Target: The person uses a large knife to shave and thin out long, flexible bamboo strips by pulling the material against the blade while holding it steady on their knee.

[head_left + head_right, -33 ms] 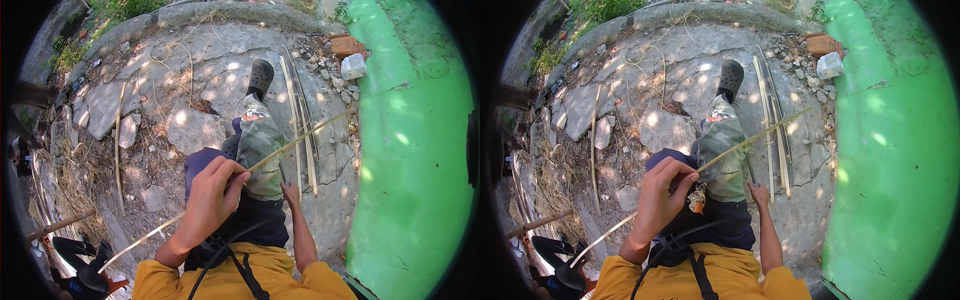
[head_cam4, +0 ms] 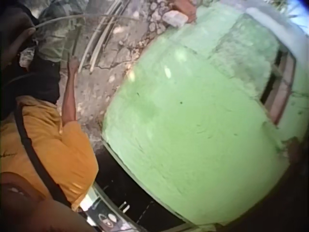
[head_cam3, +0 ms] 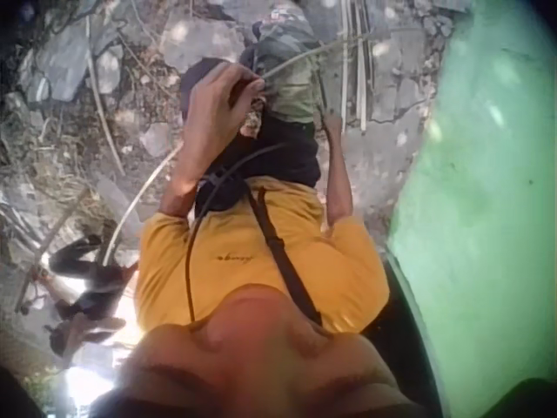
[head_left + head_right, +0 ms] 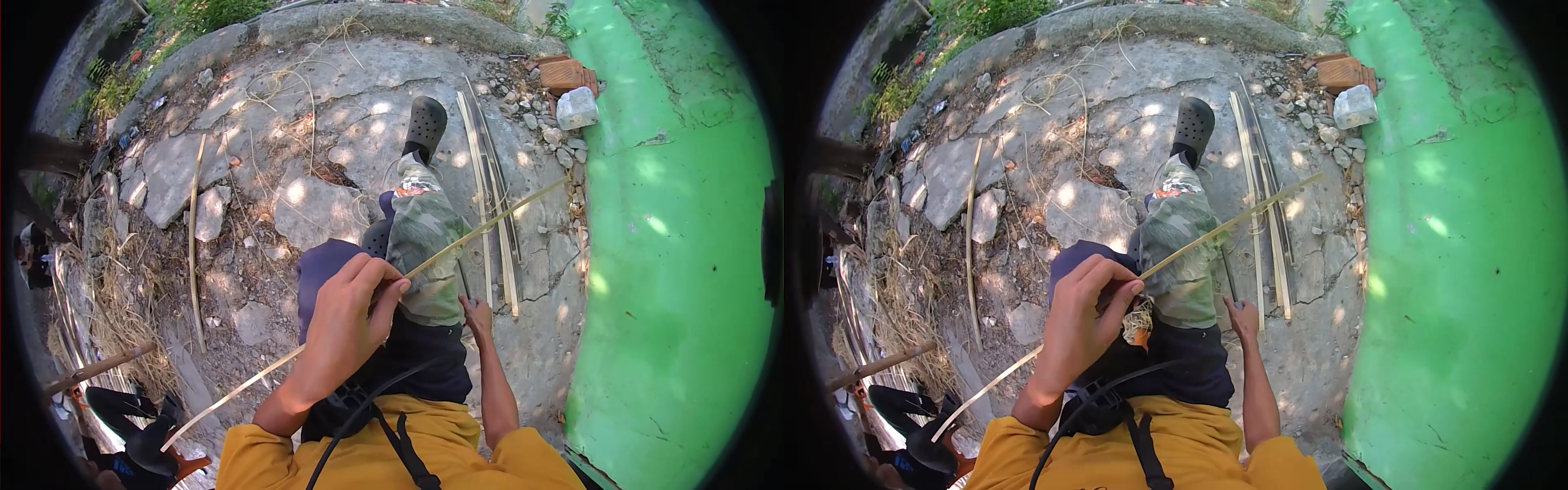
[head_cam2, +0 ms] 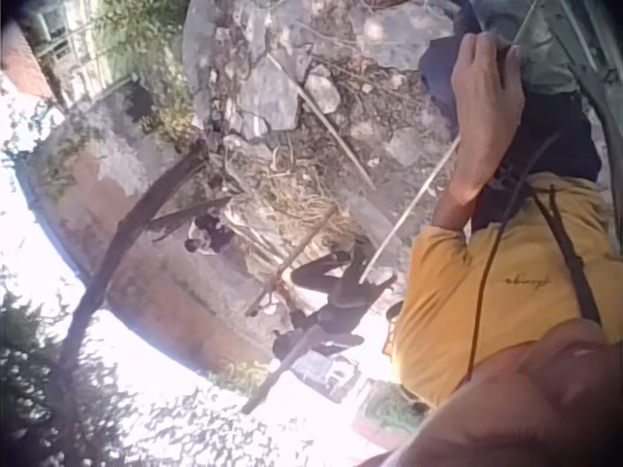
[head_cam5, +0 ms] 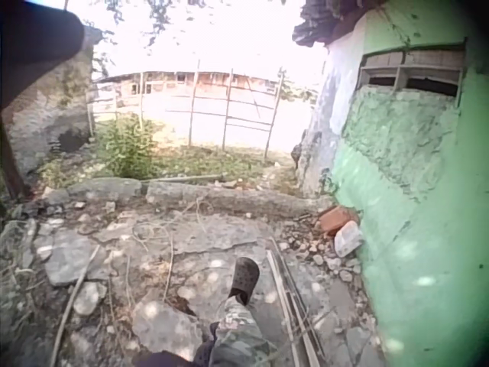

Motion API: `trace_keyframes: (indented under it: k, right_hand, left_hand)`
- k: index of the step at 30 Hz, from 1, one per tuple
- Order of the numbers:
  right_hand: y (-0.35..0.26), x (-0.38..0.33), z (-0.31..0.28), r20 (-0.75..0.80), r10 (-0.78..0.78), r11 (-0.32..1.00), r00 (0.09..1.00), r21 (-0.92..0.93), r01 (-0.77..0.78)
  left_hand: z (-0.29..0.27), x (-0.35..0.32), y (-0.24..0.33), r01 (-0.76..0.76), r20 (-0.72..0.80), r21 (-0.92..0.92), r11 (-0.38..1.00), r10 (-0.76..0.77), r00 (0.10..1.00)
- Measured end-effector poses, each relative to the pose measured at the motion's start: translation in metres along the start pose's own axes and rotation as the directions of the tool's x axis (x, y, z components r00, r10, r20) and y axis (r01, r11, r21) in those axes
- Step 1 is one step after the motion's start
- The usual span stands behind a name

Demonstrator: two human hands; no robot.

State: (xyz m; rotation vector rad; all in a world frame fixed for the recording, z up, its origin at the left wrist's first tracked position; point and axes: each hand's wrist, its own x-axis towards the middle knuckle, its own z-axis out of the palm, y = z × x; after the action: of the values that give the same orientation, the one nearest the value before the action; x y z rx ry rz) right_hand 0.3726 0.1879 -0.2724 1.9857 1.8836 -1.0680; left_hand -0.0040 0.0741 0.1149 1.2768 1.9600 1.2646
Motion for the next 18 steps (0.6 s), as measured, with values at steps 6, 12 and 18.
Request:
trace_keyframes:
  k: [6,12,18]
  right_hand:
    - [-0.043,-0.129,-0.066,-0.245,0.019,0.534,0.969,0.822,0.197]
    - [-0.118,-0.163,-0.139,-0.392,-0.25,0.521,0.885,0.716,0.464]
    - [-0.194,-0.153,-0.144,-0.281,-0.567,0.622,0.774,0.471,0.626]
  left_hand:
    - [0.031,0.005,-0.023,0.172,0.143,-0.028,0.985,-0.167,0.976]
    - [0.077,0.006,-0.051,0.238,0.22,-0.049,0.97,-0.222,0.95]
    - [0.085,0.018,-0.049,0.318,0.228,-0.012,0.948,-0.308,0.924]
